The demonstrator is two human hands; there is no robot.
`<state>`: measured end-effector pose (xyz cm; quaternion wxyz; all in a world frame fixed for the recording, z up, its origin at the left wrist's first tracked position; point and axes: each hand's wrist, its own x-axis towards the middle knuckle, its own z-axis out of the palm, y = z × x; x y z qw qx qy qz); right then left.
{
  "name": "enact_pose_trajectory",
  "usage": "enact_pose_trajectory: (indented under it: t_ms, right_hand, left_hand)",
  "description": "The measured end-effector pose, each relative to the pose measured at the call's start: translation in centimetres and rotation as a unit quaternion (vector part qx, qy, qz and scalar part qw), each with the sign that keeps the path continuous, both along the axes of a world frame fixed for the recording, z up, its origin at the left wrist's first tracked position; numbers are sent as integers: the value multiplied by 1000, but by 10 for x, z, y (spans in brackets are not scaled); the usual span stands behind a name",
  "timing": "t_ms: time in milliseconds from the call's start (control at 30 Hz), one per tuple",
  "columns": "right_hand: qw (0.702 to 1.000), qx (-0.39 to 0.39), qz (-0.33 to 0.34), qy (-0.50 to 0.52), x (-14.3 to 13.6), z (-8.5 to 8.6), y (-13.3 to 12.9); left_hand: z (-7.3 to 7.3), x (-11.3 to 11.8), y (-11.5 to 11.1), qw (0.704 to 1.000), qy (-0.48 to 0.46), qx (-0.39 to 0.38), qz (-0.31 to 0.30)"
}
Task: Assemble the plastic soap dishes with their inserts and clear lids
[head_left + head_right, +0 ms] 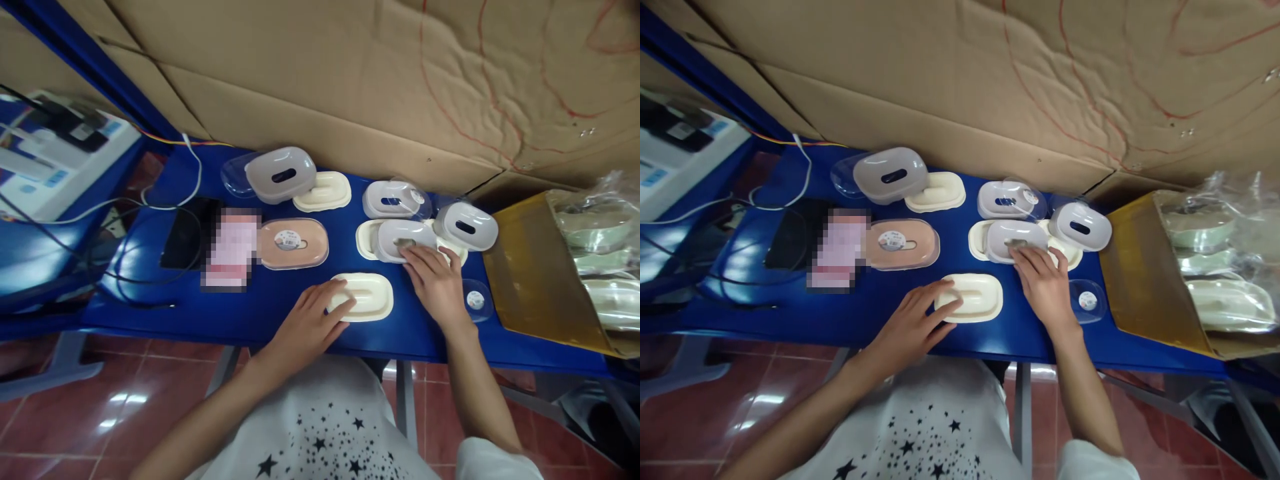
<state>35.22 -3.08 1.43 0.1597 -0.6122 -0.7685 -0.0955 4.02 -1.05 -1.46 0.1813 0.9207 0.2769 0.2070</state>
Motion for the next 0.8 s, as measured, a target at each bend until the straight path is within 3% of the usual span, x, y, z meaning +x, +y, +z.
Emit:
enact_pose_trajectory:
  t_ms: [67, 167, 300, 467, 600, 667, 800]
  right_hand:
    - [999, 6, 26, 23, -12, 5, -12]
    - [994, -44, 83, 55, -39, 12, -40]
    - [982, -108, 144, 52, -65, 7, -61]
    - [977, -126, 170, 14, -77, -4, -62]
    - [968, -136, 203, 57, -69, -4, -47]
    - [972, -121, 178, 89, -55, -4, -32]
    - [994, -91, 36, 53, -27, -11, -5]
  left_hand:
    - [-3, -6, -2, 998, -36, -28, 36]
    - [-8, -10, -5, 991, -76, -76, 73]
    - [-14, -11, 0, 989, -79, -108, 61]
    - [-11, -14, 8, 997, -24, -80, 0]
    - [-7, -15, 6, 999, -3, -28, 31]
    - [-6, -16, 3, 999, -6, -29, 40]
    - [-7, -17, 0, 997, -23, -58, 38]
